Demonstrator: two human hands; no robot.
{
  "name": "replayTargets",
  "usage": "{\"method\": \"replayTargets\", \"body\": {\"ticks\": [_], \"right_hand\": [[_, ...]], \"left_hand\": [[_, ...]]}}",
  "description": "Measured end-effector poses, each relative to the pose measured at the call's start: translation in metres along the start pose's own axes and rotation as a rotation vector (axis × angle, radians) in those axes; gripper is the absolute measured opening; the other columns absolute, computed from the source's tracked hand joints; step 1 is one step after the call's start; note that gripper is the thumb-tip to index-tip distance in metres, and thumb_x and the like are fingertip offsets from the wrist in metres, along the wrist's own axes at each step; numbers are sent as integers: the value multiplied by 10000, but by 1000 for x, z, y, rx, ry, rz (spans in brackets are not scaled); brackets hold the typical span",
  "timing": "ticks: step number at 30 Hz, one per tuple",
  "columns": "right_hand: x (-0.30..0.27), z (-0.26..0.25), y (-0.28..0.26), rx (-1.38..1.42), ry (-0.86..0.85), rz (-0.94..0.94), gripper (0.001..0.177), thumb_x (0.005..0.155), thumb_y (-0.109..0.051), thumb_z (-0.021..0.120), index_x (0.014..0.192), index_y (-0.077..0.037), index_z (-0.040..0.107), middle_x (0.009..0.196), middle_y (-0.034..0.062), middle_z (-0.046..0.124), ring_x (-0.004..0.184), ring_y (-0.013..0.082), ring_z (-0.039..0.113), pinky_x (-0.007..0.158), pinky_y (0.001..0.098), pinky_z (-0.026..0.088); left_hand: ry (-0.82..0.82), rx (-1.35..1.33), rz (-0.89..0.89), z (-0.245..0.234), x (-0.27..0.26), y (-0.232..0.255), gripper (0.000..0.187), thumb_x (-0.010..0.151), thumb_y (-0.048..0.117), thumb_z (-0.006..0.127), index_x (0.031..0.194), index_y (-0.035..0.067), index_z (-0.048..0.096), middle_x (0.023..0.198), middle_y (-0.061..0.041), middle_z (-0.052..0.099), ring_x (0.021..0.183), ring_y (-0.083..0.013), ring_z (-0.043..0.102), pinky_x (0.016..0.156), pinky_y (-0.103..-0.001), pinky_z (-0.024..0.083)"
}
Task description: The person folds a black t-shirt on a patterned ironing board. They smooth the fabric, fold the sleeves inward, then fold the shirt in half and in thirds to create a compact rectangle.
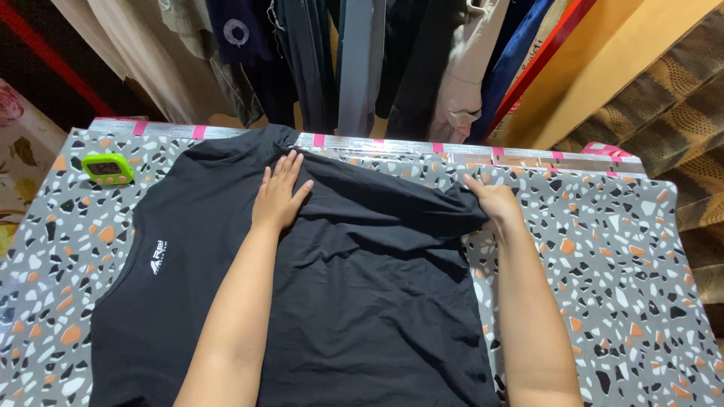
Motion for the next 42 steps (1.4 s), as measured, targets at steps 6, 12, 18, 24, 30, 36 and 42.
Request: {"method": "replayTargets", "body": {"ticks": [6,12,18,24,30,36,42], "right_hand": [[-87,11,-59,-309,-58,-204,526,745,-441,881,1116,-89,756,1478,193,548,1232,378,589,954,393,425],[-64,-3,-49,-609,-57,-248,218,812,-242,855,939,-70,814,701,218,742,571,279,727,563,320,566],[-82,0,-53,-627,-220,46,378,952,-202,716,1129,132,708,641,334,695,559,334,744,632,359,595],[-52,-14,-42,12,-253,-17,305,930,-234,742,842,54,692,601,257,636,534,324,715,563,370,567],[-6,-12,-26,918,-151,115,92,871,-161,702,793,-129,666,668,-21,639,641,110,699,678,225,529],[19,-6,5,668,-48,15,342,898,-394,598,828,-66,665,1106,127,766,994,267,771,850,396,627],[59,13,44,127,125,-160,608,859,-461,901,1085,65,696,846,217,670,621,333,706,442,470,610]], "left_hand": [[7,-6,14,2,1,-3,699,1051,615,339,1652,284,205,1721,30,171,1573,-204,171,1289,-500,92],[-4,-1,12,1,1,-1,695,1053,618,319,1654,290,195,1722,37,160,1575,-200,161,1290,-498,87],[-4,-2,13,0,1,0,685,1058,610,316,1652,290,200,1721,35,166,1574,-200,164,1290,-499,87],[2,-2,10,2,1,-2,668,1066,594,314,1652,292,203,1720,39,172,1574,-190,168,1292,-490,87],[16,-22,17,1,1,-3,675,1063,607,324,1649,290,216,1717,41,181,1572,-192,177,1291,-492,93],[35,-23,5,-1,-1,-1,660,1071,588,318,1650,284,221,1716,37,187,1571,-194,180,1290,-495,83],[29,-11,7,-1,0,-1,662,1071,587,319,1649,279,220,1717,29,187,1570,-202,185,1289,-504,91]]}}
Point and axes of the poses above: each hand's wrist, its own x-axis towards the middle knuckle, its own z-axis out of the palm, y = z × x, the point moved 6 cm from there along x, towards the middle knuckle
